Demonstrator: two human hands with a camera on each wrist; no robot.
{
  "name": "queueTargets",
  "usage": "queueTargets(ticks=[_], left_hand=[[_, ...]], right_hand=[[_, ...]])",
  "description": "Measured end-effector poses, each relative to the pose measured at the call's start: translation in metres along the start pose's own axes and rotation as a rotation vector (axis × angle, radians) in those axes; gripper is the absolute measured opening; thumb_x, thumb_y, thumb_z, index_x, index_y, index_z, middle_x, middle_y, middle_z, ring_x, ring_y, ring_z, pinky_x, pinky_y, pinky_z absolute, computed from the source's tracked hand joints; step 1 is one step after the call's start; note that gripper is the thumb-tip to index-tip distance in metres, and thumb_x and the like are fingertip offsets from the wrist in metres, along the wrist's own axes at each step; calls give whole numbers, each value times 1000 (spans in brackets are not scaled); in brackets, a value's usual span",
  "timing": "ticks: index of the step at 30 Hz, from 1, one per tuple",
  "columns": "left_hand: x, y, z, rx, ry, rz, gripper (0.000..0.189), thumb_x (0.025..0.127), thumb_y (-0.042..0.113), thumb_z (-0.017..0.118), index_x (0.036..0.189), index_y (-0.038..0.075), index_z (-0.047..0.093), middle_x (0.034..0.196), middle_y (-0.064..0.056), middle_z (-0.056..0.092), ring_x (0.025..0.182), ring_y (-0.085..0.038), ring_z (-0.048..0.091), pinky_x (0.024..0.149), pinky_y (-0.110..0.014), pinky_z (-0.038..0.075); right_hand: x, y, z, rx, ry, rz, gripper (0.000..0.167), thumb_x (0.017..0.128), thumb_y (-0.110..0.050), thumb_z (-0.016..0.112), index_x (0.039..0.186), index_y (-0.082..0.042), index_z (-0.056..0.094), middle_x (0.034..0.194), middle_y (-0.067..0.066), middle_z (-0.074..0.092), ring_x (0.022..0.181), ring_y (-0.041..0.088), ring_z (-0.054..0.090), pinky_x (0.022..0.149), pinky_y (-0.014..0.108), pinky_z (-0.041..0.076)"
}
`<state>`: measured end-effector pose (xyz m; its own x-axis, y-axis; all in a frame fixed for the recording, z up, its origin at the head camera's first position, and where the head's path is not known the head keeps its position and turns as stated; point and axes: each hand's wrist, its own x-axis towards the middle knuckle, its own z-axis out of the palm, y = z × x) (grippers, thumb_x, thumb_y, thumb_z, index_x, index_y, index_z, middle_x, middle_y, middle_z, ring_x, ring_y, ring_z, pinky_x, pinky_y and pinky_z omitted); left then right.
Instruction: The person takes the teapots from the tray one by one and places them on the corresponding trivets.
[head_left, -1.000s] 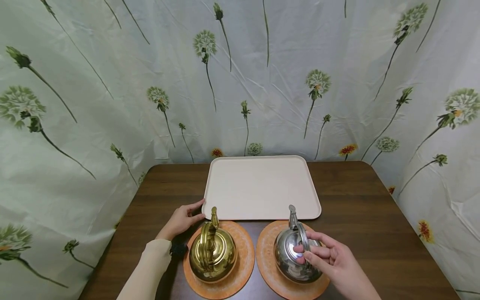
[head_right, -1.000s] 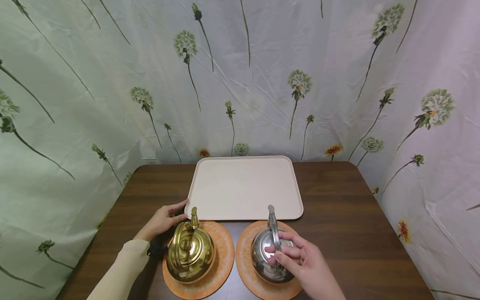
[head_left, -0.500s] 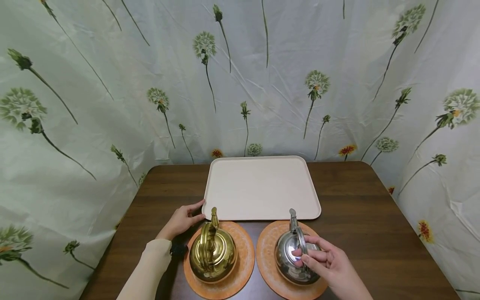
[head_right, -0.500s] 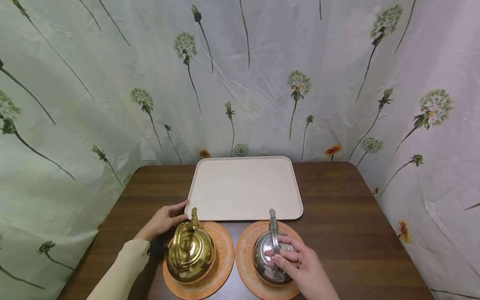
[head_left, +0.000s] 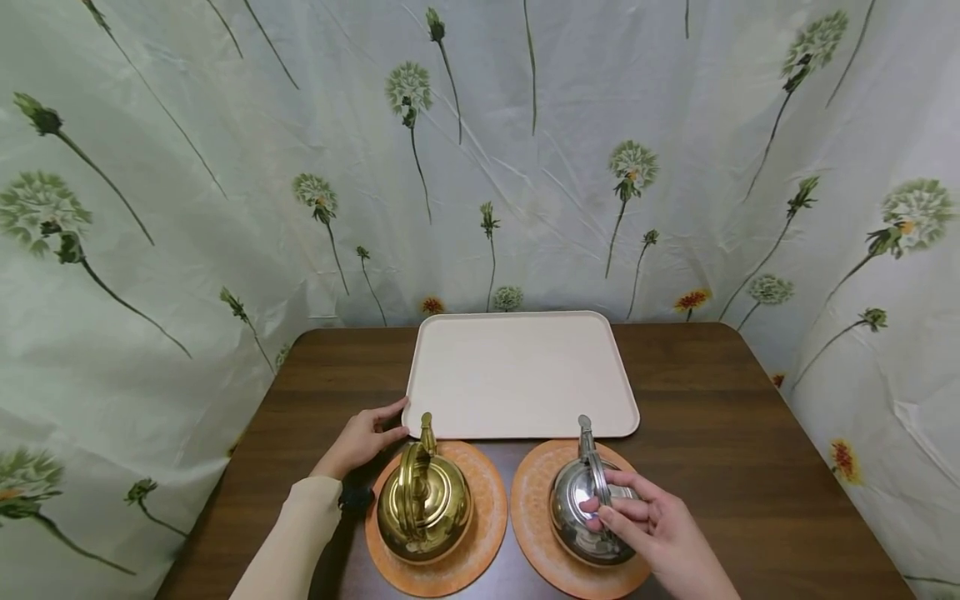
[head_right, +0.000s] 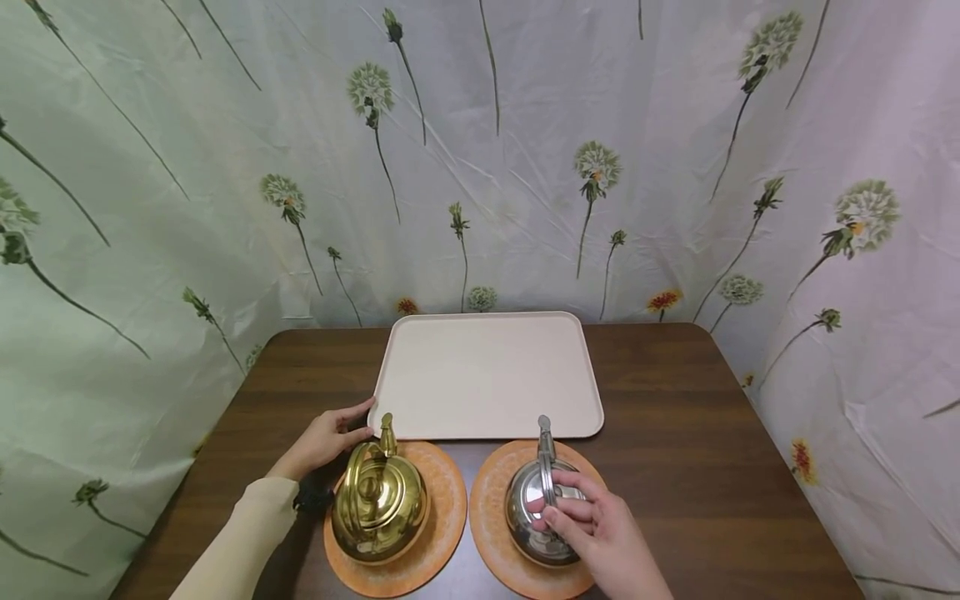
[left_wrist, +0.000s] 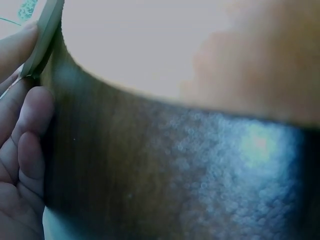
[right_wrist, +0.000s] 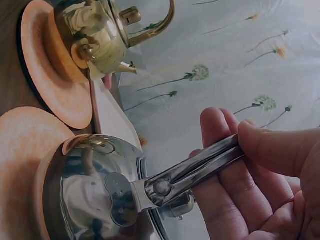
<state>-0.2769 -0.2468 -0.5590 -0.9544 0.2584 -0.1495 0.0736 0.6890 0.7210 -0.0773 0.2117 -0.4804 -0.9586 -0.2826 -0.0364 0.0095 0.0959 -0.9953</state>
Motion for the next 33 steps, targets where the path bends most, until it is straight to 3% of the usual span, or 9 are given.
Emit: queueTargets(ticks=[2, 5, 11, 14, 21, 24, 26, 28, 33], left_hand=[[0, 1, 0, -2, 2, 2, 65, 101, 31, 77, 160, 21, 53, 113, -17, 74, 60, -16, 46, 60, -29, 41], [0, 1, -1, -2, -6, 10, 65, 101, 31, 77, 160, 20, 53, 108, -13, 74, 58, -15, 44, 60, -29, 41], [0, 1, -2, -7, -17, 11, 66, 102, 31, 76, 161, 21, 51, 83, -10, 64, 59, -16, 49, 60, -28, 42], [0, 0, -2, -11, -10, 15, 65, 101, 30, 77, 161, 20, 52, 97, -11, 71, 60, -16, 51, 60, -29, 42], [0, 0, -1, -13, -21, 12, 66, 102, 31, 76, 162, 22, 51, 86, -12, 64, 56, -14, 43, 59, -28, 41], [0, 0, 0, -12, -16, 17, 66, 102, 31, 76, 161, 22, 51, 114, -22, 74, 55, -13, 37, 61, -28, 40], [0, 0, 1, -8, -14, 23, 66, 102, 31, 76, 161, 22, 51, 141, -26, 67, 56, -13, 33, 63, -29, 39], [0, -1, 2, -5, -7, 21, 66, 101, 31, 77, 161, 22, 52, 156, -25, 57, 58, -13, 32, 66, -30, 39], [1, 0, 2, 11, 10, 17, 66, 101, 35, 77, 161, 25, 52, 151, -24, 62, 62, -16, 38, 68, -32, 40]], right_hand=[[0, 0, 1, -5, 0, -10, 57, 109, -9, 61, 152, 19, 35, 118, 16, 81, 100, 12, 80, 88, 22, 61], [-1, 0, 1, 11, -5, -25, 56, 109, -7, 60, 150, 22, 35, 117, 11, 82, 99, 11, 80, 88, 21, 60], [0, 3, 1, 74, -22, -2, 55, 110, -7, 59, 148, 23, 34, 115, 2, 82, 101, 11, 79, 90, 22, 60], [0, 4, -1, 114, -48, 1, 52, 112, -7, 56, 149, 22, 34, 115, 1, 82, 103, 11, 78, 92, 23, 60], [-1, 11, -8, 230, -121, -36, 31, 113, -4, 49, 143, -11, 53, 117, -3, 82, 107, 10, 78, 95, 24, 59], [0, 14, -10, 251, -138, -56, 32, 114, -3, 48, 142, -16, 54, 118, -4, 82, 107, 10, 77, 95, 24, 59], [-1, 15, -10, 260, -148, -66, 33, 114, -2, 47, 143, -16, 54, 118, -4, 82, 107, 10, 78, 95, 23, 59], [-1, 16, -10, 264, -160, -76, 33, 113, -1, 47, 142, -15, 54, 119, -3, 82, 108, 10, 78, 95, 24, 59], [-1, 12, -9, 236, -150, -100, 31, 112, 1, 49, 142, -9, 53, 117, -2, 82, 106, 11, 78, 94, 25, 60]])
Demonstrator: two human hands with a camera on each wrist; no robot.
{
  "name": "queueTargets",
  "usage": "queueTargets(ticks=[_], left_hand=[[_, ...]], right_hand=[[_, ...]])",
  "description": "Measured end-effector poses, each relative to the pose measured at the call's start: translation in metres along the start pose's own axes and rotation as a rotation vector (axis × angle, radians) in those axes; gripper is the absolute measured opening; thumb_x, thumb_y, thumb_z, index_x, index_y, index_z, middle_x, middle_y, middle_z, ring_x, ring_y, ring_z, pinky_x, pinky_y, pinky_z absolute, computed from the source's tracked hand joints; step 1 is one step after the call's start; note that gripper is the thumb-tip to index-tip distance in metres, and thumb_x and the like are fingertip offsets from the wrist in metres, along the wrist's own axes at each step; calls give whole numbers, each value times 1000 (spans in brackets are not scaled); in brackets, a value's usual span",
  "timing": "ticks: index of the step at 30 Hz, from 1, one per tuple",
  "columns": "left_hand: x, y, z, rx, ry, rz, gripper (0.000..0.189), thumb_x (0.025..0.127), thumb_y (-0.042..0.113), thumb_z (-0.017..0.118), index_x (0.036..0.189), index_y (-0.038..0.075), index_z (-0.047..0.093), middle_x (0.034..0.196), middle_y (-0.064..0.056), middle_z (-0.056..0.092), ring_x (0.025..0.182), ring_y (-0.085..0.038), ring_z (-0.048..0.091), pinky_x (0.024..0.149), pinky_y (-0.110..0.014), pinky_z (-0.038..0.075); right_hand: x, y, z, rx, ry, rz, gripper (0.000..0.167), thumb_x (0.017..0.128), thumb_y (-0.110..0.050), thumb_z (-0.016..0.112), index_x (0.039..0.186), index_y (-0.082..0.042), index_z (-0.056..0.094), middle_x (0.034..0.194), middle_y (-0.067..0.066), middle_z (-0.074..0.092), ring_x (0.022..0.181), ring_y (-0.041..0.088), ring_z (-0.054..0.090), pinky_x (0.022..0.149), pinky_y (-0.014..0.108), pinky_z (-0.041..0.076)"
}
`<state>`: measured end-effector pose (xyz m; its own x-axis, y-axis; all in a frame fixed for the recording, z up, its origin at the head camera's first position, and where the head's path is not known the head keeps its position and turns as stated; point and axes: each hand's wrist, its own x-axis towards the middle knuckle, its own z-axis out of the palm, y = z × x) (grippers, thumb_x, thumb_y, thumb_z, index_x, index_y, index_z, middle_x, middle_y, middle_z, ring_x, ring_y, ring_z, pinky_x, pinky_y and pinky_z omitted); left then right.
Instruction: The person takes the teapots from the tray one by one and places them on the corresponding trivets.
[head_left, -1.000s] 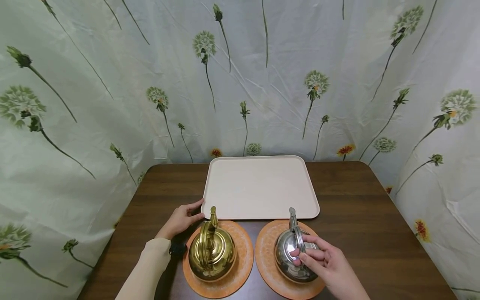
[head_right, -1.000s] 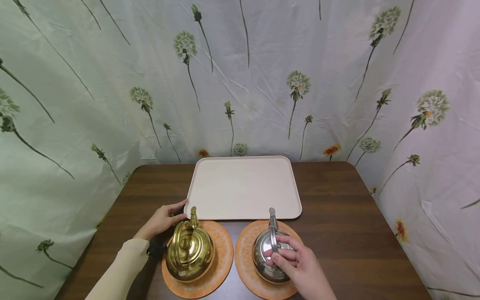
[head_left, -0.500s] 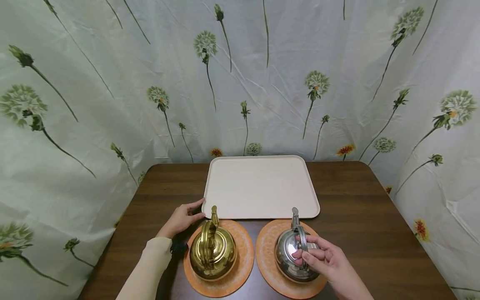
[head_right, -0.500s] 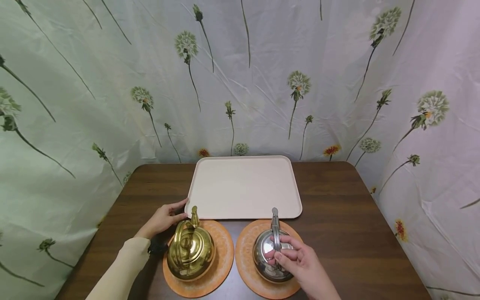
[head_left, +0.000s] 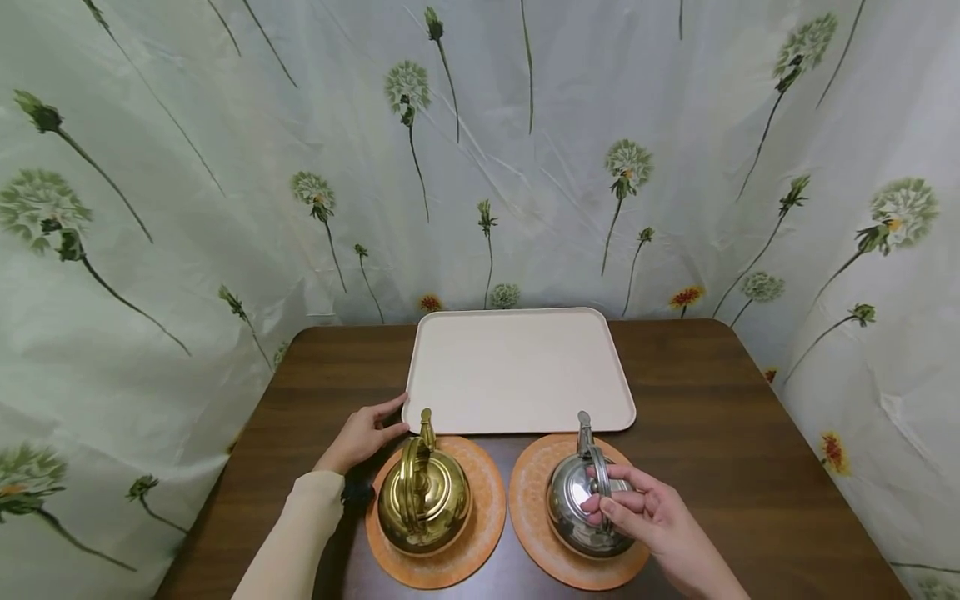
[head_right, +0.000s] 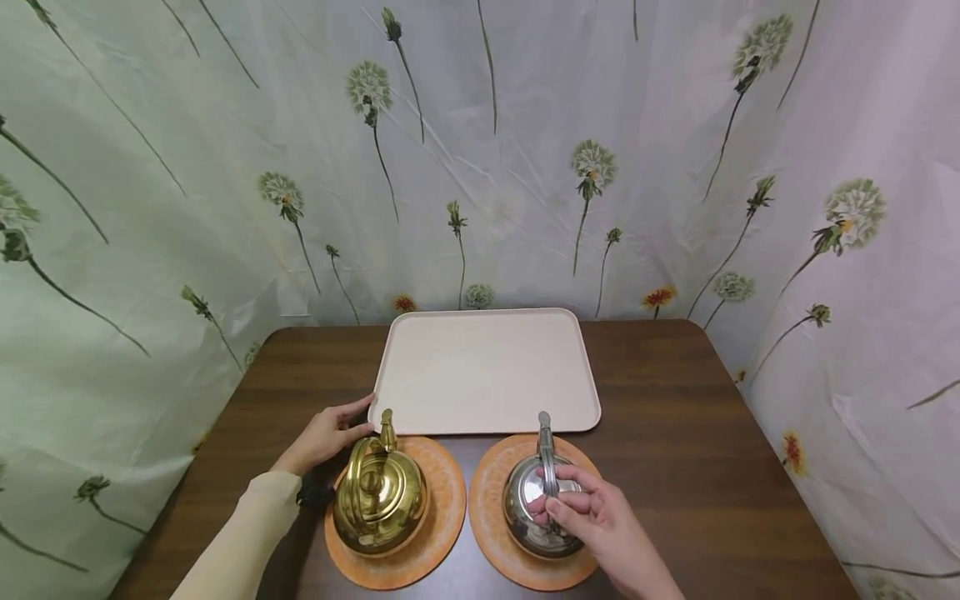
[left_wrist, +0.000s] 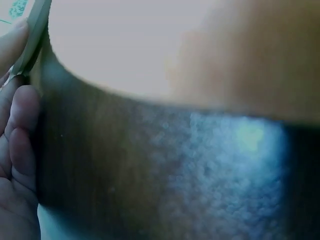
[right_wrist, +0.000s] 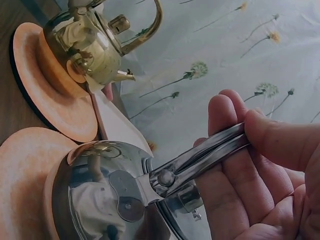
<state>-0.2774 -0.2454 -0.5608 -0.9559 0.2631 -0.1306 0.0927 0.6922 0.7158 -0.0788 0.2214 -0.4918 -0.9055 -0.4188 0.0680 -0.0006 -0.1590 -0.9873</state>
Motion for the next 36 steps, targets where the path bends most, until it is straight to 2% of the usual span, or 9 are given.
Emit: queueTargets(ticks=[6, 8, 12, 20, 23, 25, 27, 31, 36], left_hand=[[-6, -2, -2, 4, 2, 0, 66, 102, 37, 75, 162, 25, 51, 159, -21, 56, 103, -31, 69, 78, -32, 48], [-8, -3, -4, -3, 2, -7, 66, 101, 38, 76, 161, 27, 51, 159, -20, 56, 100, -31, 69, 78, -31, 48], [-10, -4, -6, -31, -13, -15, 67, 101, 39, 76, 162, 28, 50, 158, -22, 56, 62, -22, 49, 70, -31, 45], [-13, -1, -4, -8, 11, -5, 66, 100, 37, 77, 161, 28, 52, 159, -21, 55, 62, -17, 40, 72, -34, 42], [-14, 0, -3, 5, 11, -3, 66, 100, 38, 77, 161, 29, 52, 126, -22, 73, 59, -15, 38, 67, -32, 40], [-15, 0, -3, 4, 8, -6, 66, 100, 38, 77, 161, 29, 51, 96, -14, 70, 56, -14, 37, 63, -31, 38], [-15, 2, -2, 6, 10, -7, 66, 100, 37, 77, 161, 29, 52, 81, -7, 60, 55, -14, 37, 61, -30, 38], [-14, 4, -1, 6, 5, 1, 65, 100, 37, 78, 160, 28, 53, 88, -9, 67, 57, -14, 41, 62, -29, 40], [-18, 7, -2, -27, -15, 17, 64, 102, 38, 75, 160, 22, 54, 133, -21, 73, 75, -25, 69, 73, -38, 57]], right_hand=[[0, -3, 3, -20, -1, -8, 32, 112, 1, 50, 143, -5, 52, 116, -2, 82, 105, 11, 79, 94, 23, 59], [0, -3, 4, -19, -11, -23, 33, 111, 3, 49, 143, -6, 52, 117, -2, 82, 106, 11, 79, 94, 23, 59], [0, -3, 5, 2, -5, 10, 32, 112, 1, 50, 142, -9, 53, 117, -2, 82, 106, 12, 79, 94, 24, 60], [-2, -11, 6, -32, -5, 62, 35, 111, 0, 53, 142, 14, 47, 117, -2, 82, 108, 12, 79, 95, 24, 59], [-3, -12, 5, -33, -27, 45, 32, 110, 1, 53, 141, 10, 51, 119, -1, 82, 109, 12, 78, 95, 24, 60], [-2, -12, 3, -28, -42, 42, 31, 111, 2, 52, 141, 6, 54, 120, 0, 81, 111, 12, 78, 95, 24, 60], [-2, -14, 1, -31, -52, 48, 32, 111, 2, 52, 142, 7, 54, 121, 1, 81, 112, 11, 78, 96, 24, 60], [-3, -16, -5, -58, -48, 93, 42, 112, -1, 52, 146, 22, 44, 122, -1, 80, 112, 10, 77, 95, 23, 60], [-8, -23, -17, -236, 19, 87, 42, 111, -2, 54, 143, 24, 47, 121, -13, 78, 111, 2, 74, 90, 21, 60]])
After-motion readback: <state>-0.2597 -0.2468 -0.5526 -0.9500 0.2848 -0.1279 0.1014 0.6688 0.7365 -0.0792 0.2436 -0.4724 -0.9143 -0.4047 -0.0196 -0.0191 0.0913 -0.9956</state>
